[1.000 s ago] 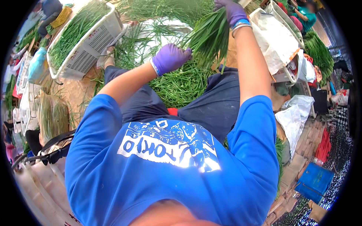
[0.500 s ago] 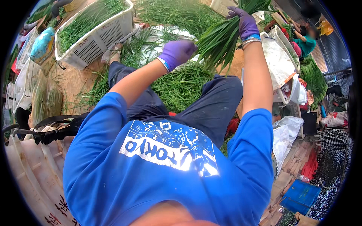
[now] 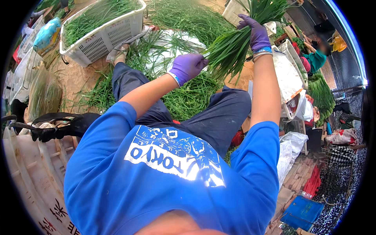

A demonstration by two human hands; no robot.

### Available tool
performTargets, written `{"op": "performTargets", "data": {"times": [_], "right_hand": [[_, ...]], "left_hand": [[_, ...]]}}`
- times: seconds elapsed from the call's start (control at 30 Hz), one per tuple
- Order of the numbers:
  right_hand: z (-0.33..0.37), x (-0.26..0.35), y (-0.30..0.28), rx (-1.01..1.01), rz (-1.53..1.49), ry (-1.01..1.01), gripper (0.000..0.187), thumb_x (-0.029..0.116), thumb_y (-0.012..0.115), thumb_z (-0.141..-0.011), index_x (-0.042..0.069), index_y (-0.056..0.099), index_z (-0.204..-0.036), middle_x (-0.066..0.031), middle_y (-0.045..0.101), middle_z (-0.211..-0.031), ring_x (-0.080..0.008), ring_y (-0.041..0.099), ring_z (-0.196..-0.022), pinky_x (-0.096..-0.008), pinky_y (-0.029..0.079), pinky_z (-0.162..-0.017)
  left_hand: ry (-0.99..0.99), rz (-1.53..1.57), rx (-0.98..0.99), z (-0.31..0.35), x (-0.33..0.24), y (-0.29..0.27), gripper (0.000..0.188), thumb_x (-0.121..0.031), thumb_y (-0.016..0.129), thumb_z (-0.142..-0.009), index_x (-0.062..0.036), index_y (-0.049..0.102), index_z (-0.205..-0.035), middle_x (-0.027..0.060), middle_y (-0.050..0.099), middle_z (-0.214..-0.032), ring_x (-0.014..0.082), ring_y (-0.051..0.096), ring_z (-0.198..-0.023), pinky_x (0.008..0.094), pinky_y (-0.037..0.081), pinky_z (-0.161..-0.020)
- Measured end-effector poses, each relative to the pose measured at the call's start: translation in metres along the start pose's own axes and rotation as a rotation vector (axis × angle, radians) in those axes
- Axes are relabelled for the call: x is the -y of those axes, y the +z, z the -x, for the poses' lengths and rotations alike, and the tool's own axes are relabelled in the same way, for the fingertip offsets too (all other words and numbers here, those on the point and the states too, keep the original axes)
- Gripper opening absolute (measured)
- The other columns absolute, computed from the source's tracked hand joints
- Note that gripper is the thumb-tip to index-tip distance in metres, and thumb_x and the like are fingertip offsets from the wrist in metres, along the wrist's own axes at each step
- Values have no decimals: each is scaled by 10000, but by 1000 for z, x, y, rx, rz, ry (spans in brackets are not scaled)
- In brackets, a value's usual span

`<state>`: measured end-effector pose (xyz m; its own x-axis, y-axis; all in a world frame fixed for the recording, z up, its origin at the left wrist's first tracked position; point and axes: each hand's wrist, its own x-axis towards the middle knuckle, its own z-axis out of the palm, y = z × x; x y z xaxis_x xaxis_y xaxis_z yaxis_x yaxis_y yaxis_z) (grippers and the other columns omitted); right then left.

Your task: The person bundles large bunches of green vegetables, secures each bundle with a red tie, and then uses a large knife to trim the root ends against a wooden board while sitting on the floor.

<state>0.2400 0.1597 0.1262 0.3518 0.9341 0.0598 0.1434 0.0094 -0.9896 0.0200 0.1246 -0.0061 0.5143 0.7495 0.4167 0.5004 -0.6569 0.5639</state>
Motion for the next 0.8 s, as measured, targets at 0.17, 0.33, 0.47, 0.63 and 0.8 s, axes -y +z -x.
{"op": "performTargets", "data": {"times": [0.17, 0.33, 0.47, 0.63, 0.8], "right_hand": [[7, 6, -8, -5, -40, 8, 231, 209, 587, -768, 24, 647, -893, -107, 592, -737, -173, 581, -673, -274, 489, -627], [5, 6, -17, 29, 1, -73, 226, 192, 544, -800, 55, 646, -948, -88, 563, -740, -161, 564, -703, -284, 481, -670], [13, 12, -3, 95, -59, 9, 229, 185, 519, -818, 67, 643, -971, -65, 548, -743, -146, 553, -690, -260, 470, -644], [13, -1, 1, 308, 15, -50, 324, 231, 443, -867, 105, 538, -1150, -37, 562, -759, -117, 548, -718, -286, 458, -742], [29, 7, 30, 398, 186, -306, 316, 63, 452, -850, 81, 521, -1158, -48, 567, -757, -141, 568, -770, -284, 456, -783]], "left_hand": [[36, -49, 90, 33, 26, 4, 317, -361, 498, -808, -79, 575, -684, 132, 549, -607, 318, 546, -562, 407, 428, -511], [-165, -316, 911, 63, 86, 19, 514, -457, 567, -733, -109, 531, -1110, 151, 548, -1091, 295, 525, -1009, 364, 420, -852], [-205, 351, 203, 17, 58, -1, 890, -545, 604, -694, -25, 242, -1319, 203, 399, -1262, 288, 386, -1183, 359, 340, -958], [-51, 883, 238, -26, 17, -1, 496, -333, 593, -808, 15, 487, -1145, 106, 589, -959, 133, 527, -855, 278, 426, -759], [-224, 1071, 64, -17, 47, 3, 220, -186, 526, -850, 8, 600, -922, 71, 618, -845, 133, 572, -805, 265, 440, -768]]}}
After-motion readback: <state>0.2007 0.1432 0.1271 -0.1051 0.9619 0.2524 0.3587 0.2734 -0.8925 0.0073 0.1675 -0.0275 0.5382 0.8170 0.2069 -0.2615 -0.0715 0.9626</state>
